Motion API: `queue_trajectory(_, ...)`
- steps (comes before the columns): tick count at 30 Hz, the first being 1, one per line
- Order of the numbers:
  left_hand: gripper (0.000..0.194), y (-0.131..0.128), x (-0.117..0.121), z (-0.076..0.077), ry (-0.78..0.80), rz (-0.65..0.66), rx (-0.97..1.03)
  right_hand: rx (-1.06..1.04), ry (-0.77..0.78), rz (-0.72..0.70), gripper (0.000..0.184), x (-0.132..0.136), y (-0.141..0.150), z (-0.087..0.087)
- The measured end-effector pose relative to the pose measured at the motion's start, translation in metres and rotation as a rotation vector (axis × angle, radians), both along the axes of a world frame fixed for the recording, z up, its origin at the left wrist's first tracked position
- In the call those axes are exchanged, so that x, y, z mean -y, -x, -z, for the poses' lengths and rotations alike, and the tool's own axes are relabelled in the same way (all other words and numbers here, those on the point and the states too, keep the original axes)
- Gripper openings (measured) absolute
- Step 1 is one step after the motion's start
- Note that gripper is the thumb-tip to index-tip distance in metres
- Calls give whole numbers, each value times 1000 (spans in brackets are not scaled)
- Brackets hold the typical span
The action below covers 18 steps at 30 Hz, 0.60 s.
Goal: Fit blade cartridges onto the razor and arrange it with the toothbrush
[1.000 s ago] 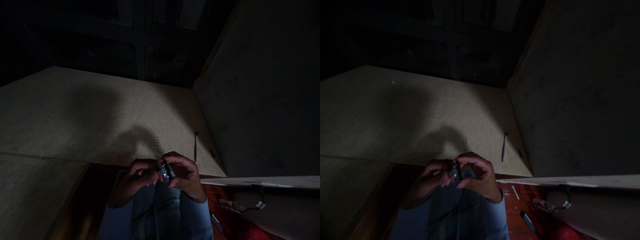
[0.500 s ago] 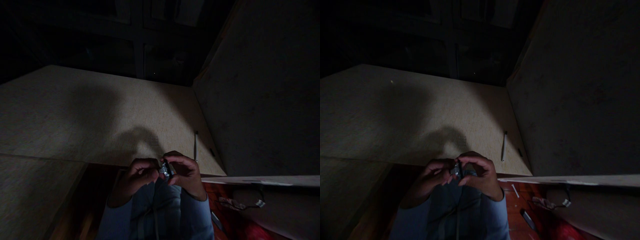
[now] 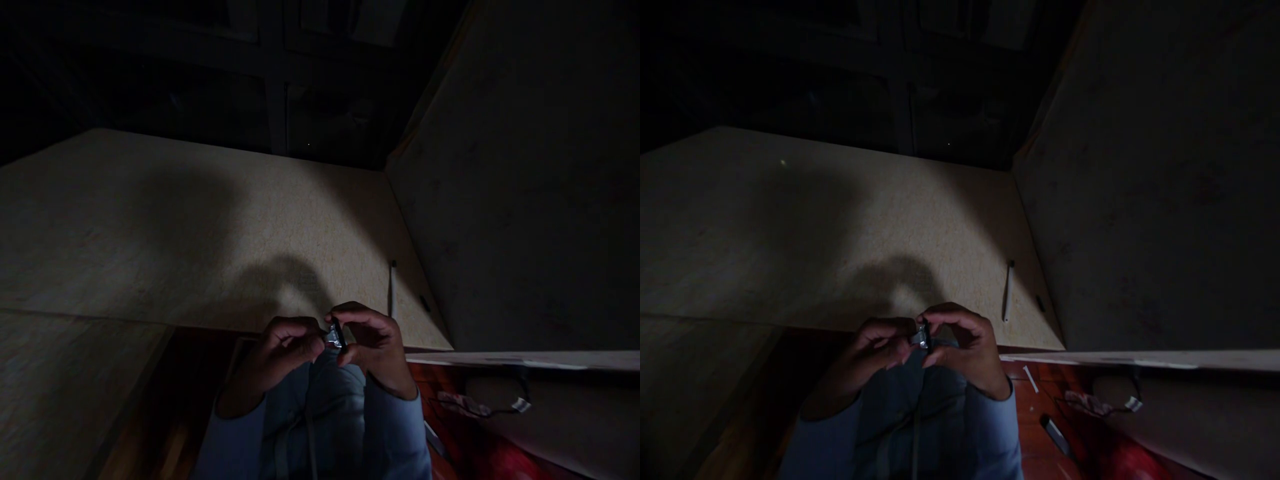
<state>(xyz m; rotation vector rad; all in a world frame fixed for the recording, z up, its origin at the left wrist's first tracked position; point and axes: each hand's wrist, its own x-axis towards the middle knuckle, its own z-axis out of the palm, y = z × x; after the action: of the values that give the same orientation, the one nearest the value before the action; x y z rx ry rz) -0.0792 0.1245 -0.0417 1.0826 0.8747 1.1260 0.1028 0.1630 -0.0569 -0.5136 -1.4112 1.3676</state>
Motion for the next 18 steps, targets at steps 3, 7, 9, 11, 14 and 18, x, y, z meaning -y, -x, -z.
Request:
queue_trajectory(3, 48, 1, -1, 3, -3, 17, -48, 9, 1, -17, 49, 0, -3, 3)
queue_trajectory(7, 46, 2, -1, 4, -29, 63, -90, 20, 5, -36, 52, -1, -7, 6)
queue_trajectory(9, 44, 2, -1, 5, -37, 85, -108, 18, 16, -37, 51, -1, -8, 6)
queue_trajectory(11, 43, 2, -3, 5, -44, 80, -128, 24, 28, -21, 50, -1, -8, 5)
queue_trajectory(14, 45, 0, -6, 6, -57, 94, -163, 34, 55, -3, 47, -1, -8, 4)
queue_trajectory(18, 51, -2, -9, 7, -40, 137, -174, 17, 110, -19, 44, -1, -10, 3)
